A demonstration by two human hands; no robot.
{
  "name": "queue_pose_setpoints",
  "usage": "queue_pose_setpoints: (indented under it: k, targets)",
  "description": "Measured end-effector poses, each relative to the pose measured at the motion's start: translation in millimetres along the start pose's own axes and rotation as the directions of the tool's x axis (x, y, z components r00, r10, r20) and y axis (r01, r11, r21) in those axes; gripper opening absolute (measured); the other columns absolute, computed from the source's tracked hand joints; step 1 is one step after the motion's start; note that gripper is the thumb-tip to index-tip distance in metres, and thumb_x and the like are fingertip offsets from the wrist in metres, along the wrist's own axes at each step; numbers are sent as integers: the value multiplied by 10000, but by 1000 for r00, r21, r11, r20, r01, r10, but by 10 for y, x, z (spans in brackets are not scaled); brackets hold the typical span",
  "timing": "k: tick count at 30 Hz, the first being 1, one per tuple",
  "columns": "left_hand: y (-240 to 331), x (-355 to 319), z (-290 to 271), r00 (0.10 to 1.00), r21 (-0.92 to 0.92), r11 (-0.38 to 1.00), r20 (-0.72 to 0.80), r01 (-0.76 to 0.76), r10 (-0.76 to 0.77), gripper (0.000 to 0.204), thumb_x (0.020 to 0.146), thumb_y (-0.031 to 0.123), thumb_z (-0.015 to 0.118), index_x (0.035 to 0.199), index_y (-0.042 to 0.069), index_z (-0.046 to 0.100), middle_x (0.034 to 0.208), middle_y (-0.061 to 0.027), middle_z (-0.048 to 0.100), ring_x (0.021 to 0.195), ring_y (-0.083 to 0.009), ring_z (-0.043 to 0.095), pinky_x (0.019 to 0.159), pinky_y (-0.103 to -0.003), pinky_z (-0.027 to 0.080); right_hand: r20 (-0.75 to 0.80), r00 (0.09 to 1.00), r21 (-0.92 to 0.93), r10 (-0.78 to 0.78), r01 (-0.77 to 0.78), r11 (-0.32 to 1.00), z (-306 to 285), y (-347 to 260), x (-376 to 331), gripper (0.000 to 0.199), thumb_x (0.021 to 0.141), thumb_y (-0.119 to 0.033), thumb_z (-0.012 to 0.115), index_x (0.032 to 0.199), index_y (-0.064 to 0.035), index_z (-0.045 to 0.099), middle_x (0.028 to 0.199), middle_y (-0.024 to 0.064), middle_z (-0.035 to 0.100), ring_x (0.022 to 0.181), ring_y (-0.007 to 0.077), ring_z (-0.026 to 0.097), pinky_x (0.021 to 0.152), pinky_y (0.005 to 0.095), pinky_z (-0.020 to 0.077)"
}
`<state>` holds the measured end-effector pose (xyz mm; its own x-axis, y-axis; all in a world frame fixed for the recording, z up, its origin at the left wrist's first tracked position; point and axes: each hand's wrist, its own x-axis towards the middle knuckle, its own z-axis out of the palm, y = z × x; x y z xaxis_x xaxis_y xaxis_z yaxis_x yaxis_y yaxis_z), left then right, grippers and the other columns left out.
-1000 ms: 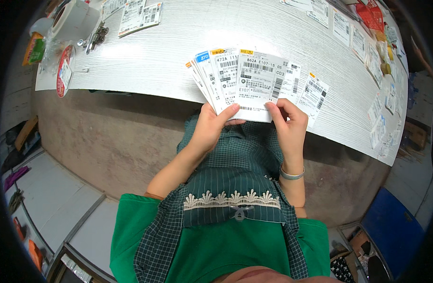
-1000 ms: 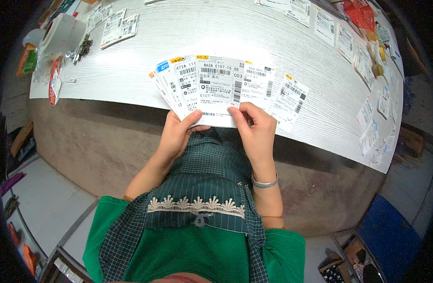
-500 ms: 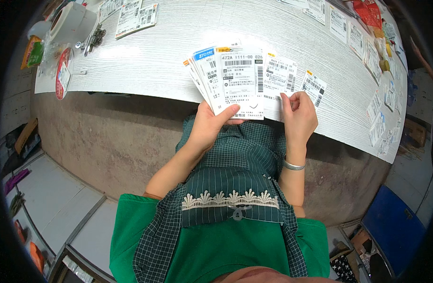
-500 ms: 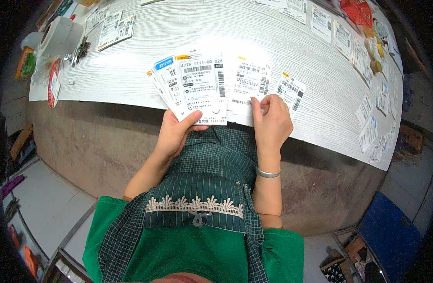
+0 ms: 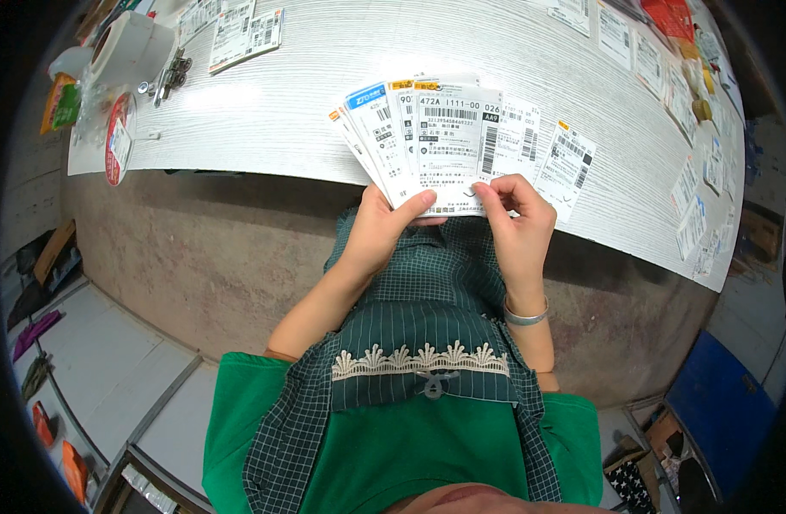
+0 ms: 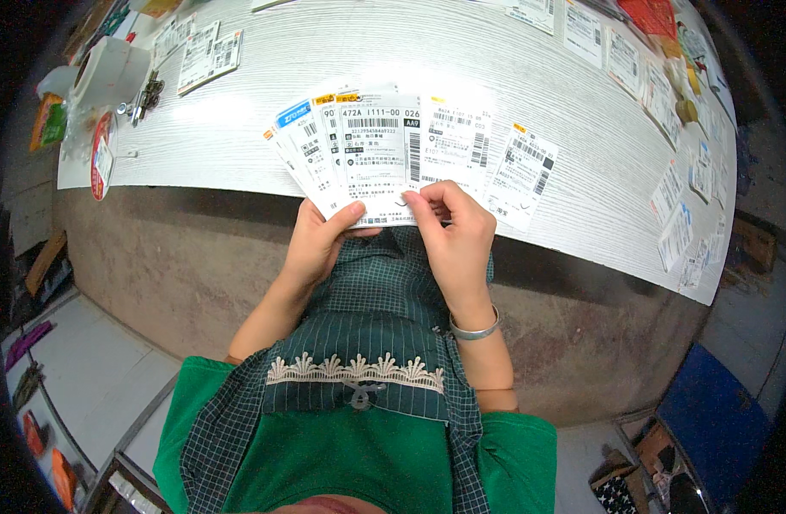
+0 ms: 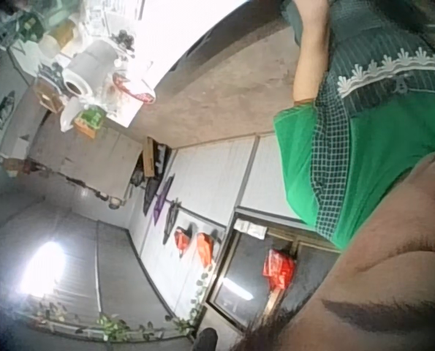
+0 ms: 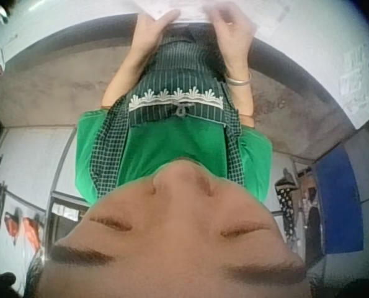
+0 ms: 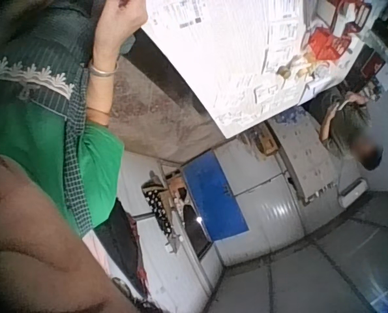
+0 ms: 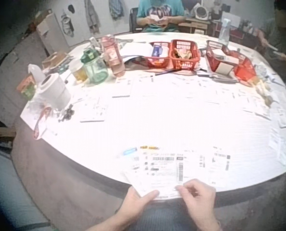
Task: The person sorts printed shipping labels or stickers by hand at a table, picking them up from the surface and organizing them into a stack.
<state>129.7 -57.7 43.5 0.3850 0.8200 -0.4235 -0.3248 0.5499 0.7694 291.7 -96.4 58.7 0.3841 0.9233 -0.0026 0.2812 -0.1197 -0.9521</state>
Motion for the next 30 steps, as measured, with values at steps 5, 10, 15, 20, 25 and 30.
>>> queue_pose_setpoints:
  k: [5,10,15,20,25,30]
  targets:
    - [9,-6,-6,999,27,1000,38,12,-13,373,835,11,579,1171,-95,456,1062,-177,601,920,-210,627,680,-276,583,-6,1000,-13,-1,1,1000,-4,-37,21,117,787,-53,670,739,24,594,621,43,597,547,84,531,529,207,435]
    - [9,9,-69,998,143,988,-25,-59,63,390,852,30,563,1193,-106,431,1060,-205,600,885,-239,646,665,-274,587,76,996,-139,-37,47,989,38,-8,43,201,798,-106,667,689,21,556,555,37,519,488,86,441,468,239,369]
    - [192,-45,-234,996,13,999,-83,-41,42,348,862,61,566,1157,-101,476,1027,-187,620,803,-227,662,680,-265,570,-34,999,-256,-14,5,967,93,84,292,265,805,-169,666,647,3,541,506,44,487,447,114,415,440,261,326]
    - [288,-88,-369,983,63,990,-130,-123,131,347,852,46,579,1152,-99,483,1038,-177,616,841,-212,651,688,-269,569,55,969,-725,-242,205,658,291,180,430,275,758,-252,697,618,-76,538,537,33,531,493,168,512,440,289,370]
    - [267,-75,-410,971,12,984,-160,-180,179,341,827,15,604,1137,-85,503,1048,-151,613,888,-182,628,685,-269,567,83,971,-679,-225,220,700,333,47,358,232,749,-244,708,685,-76,562,594,15,557,527,151,523,453,283,384]
    - [232,-51,-439,966,75,980,-170,-183,193,337,818,9,611,1131,-69,516,1042,-141,615,877,-175,630,701,-270,563,189,980,-5,-55,57,998,466,-183,187,193,755,-161,716,727,-38,570,610,13,549,522,78,486,481,218,392]
